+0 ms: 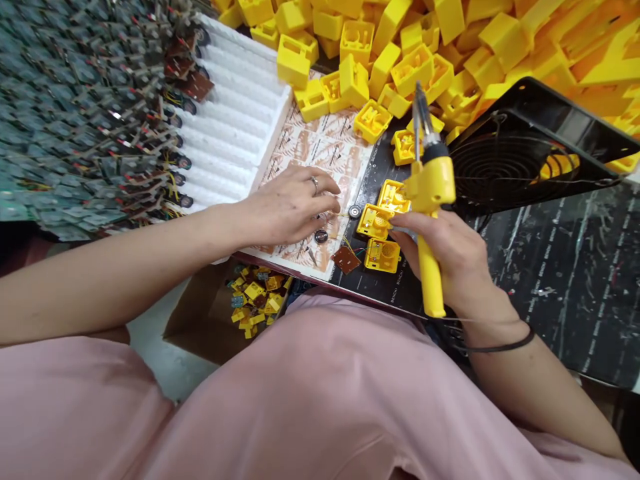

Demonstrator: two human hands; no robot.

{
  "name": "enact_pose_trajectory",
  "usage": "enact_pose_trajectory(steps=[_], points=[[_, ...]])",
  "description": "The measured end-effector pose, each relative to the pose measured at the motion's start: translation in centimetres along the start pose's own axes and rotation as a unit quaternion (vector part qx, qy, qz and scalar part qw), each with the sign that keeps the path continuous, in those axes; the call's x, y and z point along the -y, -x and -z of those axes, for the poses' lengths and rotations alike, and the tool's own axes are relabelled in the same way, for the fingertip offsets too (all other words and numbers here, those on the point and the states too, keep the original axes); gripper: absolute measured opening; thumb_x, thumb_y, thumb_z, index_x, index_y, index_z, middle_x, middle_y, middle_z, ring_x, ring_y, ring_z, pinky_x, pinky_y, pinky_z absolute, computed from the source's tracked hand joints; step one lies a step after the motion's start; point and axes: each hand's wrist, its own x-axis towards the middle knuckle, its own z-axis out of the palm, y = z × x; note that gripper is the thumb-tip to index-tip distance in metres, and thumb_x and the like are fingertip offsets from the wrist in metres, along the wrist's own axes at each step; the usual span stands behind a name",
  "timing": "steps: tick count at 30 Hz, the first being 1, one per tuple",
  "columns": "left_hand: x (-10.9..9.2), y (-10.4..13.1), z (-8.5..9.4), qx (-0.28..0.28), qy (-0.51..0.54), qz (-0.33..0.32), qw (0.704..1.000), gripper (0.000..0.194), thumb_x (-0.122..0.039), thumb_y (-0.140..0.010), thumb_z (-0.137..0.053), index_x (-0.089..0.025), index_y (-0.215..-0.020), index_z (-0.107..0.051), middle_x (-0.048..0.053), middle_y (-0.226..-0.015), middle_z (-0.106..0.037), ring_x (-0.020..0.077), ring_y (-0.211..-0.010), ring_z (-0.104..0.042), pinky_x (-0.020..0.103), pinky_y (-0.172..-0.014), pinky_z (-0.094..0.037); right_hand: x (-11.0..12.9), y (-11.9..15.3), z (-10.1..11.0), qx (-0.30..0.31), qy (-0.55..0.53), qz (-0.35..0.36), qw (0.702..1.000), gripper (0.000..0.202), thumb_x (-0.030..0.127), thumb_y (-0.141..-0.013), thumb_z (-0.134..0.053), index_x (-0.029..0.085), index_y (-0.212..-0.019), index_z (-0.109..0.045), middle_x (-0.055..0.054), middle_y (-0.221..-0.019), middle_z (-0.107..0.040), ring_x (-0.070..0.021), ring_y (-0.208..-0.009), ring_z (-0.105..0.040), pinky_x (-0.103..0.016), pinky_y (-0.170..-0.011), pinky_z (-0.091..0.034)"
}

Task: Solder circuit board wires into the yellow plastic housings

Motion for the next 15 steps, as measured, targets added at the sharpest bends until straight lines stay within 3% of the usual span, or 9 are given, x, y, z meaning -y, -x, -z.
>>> enact_pose_trajectory(steps=[2, 4, 7, 8, 10, 13, 15], points=[[0.1, -0.5, -0.4, -0.011, 0.046, 0.005, 0.999, 0.023, -0.028, -0.100, -0.058, -0.021, -0.099, -0.080, 0.009, -0.126, -0.077, 0.0314, -0.130, -0.066, 0.052, -0.117, -0.048, -0.3, -0.5, -1.3, 0.000, 0.024, 0.026, 0.999, 0.022, 0.018, -0.100, -0.070, 0.023, -0.120, -0.063, 0.002, -0.086, -0.072, -0.0162, -0.084, -0.070, -0.031, -0.083, -0.056], [0.4, -0.6, -0.1, -0.049, 0.130, 0.039, 0.990, 0.025, -0.031, -0.099, -0.059, -0.020, -0.096, -0.081, 0.007, -0.112, -0.082, 0.0261, -0.115, -0.073, 0.047, -0.110, -0.054, -0.6, -0.6, -2.2, 0.011, 0.046, 0.045, 0.998, 0.022, 0.019, -0.101, -0.068, 0.025, -0.121, -0.063, 0.003, -0.082, -0.071, -0.0177, -0.087, -0.070, -0.034, -0.089, -0.055], [0.6, -0.5, 1.4, -0.160, 0.279, 0.123, 0.939, 0.029, -0.039, -0.098, -0.062, -0.019, -0.105, -0.082, 0.006, -0.095, -0.083, 0.0182, -0.085, -0.076, 0.035, -0.085, -0.062, -1.0, -0.2, -2.5, 0.043, 0.064, 0.035, 0.996, 0.024, 0.016, -0.101, -0.066, 0.028, -0.123, -0.065, 0.004, -0.077, -0.067, -0.0183, -0.086, -0.067, -0.038, -0.092, -0.055], [0.6, -0.6, 1.9, -0.197, 0.293, 0.136, 0.926, 0.030, -0.041, -0.098, -0.064, -0.018, -0.106, -0.082, 0.006, -0.095, -0.083, 0.0168, -0.081, -0.075, 0.033, -0.081, -0.061, -1.0, -0.1, -2.2, 0.047, 0.059, 0.031, 0.997, 0.025, 0.016, -0.101, -0.066, 0.028, -0.122, -0.066, 0.004, -0.077, -0.067, -0.0182, -0.085, -0.067, -0.038, -0.092, -0.056], [0.3, -1.0, 2.5, -0.234, 0.245, 0.114, 0.934, 0.028, -0.039, -0.099, -0.064, -0.019, -0.104, -0.083, 0.006, -0.100, -0.083, 0.0162, -0.085, -0.074, 0.033, -0.081, -0.060, -0.8, 0.0, -1.0, 0.032, 0.028, 0.029, 0.999, 0.024, 0.017, -0.098, -0.070, 0.029, -0.119, -0.068, 0.003, -0.079, -0.068, -0.0183, -0.084, -0.069, -0.038, -0.092, -0.059], [-0.8, -2.0, 1.7, -0.162, 0.094, 0.045, 0.981, 0.027, -0.033, -0.099, -0.059, -0.023, -0.104, -0.083, 0.005, -0.098, -0.082, 0.0194, -0.087, -0.074, 0.035, -0.080, -0.056, 0.2, 0.1, 2.0, 0.007, -0.029, 0.005, 1.000, 0.029, 0.023, -0.097, -0.076, 0.027, -0.125, -0.069, 0.001, -0.086, -0.073, -0.0181, -0.081, -0.072, -0.033, -0.084, -0.061], [-1.8, -2.6, 0.5, -0.091, 0.028, 0.029, 0.995, 0.026, -0.029, -0.098, -0.057, -0.022, -0.104, -0.081, 0.005, -0.088, -0.080, 0.0214, -0.083, -0.073, 0.036, -0.080, -0.054, 1.3, 0.4, 4.4, 0.019, -0.052, -0.039, 0.998, 0.043, 0.033, -0.101, -0.071, 0.024, -0.142, -0.063, -0.002, -0.089, -0.076, -0.0188, -0.076, -0.073, -0.032, -0.075, -0.061]])
